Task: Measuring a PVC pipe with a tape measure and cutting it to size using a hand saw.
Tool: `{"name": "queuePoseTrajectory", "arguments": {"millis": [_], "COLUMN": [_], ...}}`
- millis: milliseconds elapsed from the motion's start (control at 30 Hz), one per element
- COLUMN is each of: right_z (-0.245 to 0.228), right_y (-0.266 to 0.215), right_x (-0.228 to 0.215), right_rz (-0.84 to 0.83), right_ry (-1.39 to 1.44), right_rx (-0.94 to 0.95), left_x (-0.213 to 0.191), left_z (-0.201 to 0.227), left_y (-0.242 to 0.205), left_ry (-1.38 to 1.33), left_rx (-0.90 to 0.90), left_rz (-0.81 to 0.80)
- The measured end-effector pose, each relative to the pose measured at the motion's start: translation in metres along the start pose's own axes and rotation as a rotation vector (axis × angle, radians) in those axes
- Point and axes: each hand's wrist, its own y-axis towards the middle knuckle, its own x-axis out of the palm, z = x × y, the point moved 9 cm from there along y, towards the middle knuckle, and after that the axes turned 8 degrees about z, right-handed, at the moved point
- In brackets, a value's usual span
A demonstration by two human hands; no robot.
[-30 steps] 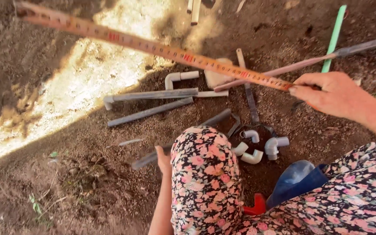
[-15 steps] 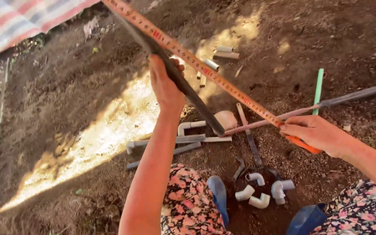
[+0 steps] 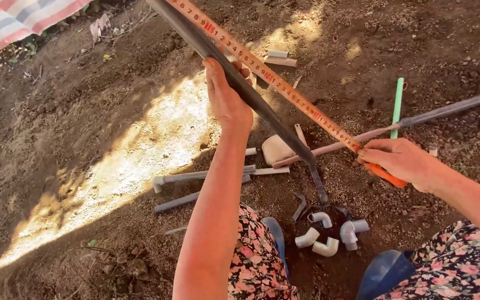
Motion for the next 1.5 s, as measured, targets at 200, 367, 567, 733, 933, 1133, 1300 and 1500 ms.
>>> {"name": "queuePoseTrajectory", "arguments": {"millis": [200,367,567,733,933,1133,1300,1500], "right_z": [0.001,0.0,0.0,0.003,0.002,-0.015,-0.018,-0.02], "right_y": [0.006,0.004,0.002,0.006,0.003,-0.017,-0.019,-0.021], "right_x": [0.012,0.02,0.025,0.019,0.019,0.024,0.028,0.028], "right_rz": [-0.034,-0.039,-0.063,-0.047,-0.044,-0.045,-0.08,-0.09], "right_ry": [0.025,0.022,0.065,0.012,-0.042,-0.209,-0.137,-0.196], "right_rx": [-0.001,0.04,0.044,0.032,0.04,0.031,0.039,0.048], "left_x": [-0.015,-0.019,-0.021,-0.022,-0.024,-0.008,-0.008,-0.004], "left_z": [0.002,0.005,0.009,0.011,0.008,0.013,0.002,0.014], "left_y": [0.008,0.011,0.011,0.013,0.017,-0.01,-0.004,-0.005], "left_ry": [-0.022,-0.033,-0.064,-0.053,-0.084,0.027,-0.042,-0.058], "left_rx": [-0.009,0.021,0.004,0.015,-0.004,-0.224,-0.221,-0.106], "left_rz": [0.085,0.064,0.067,0.043,0.065,0.18,0.098,0.084]}}
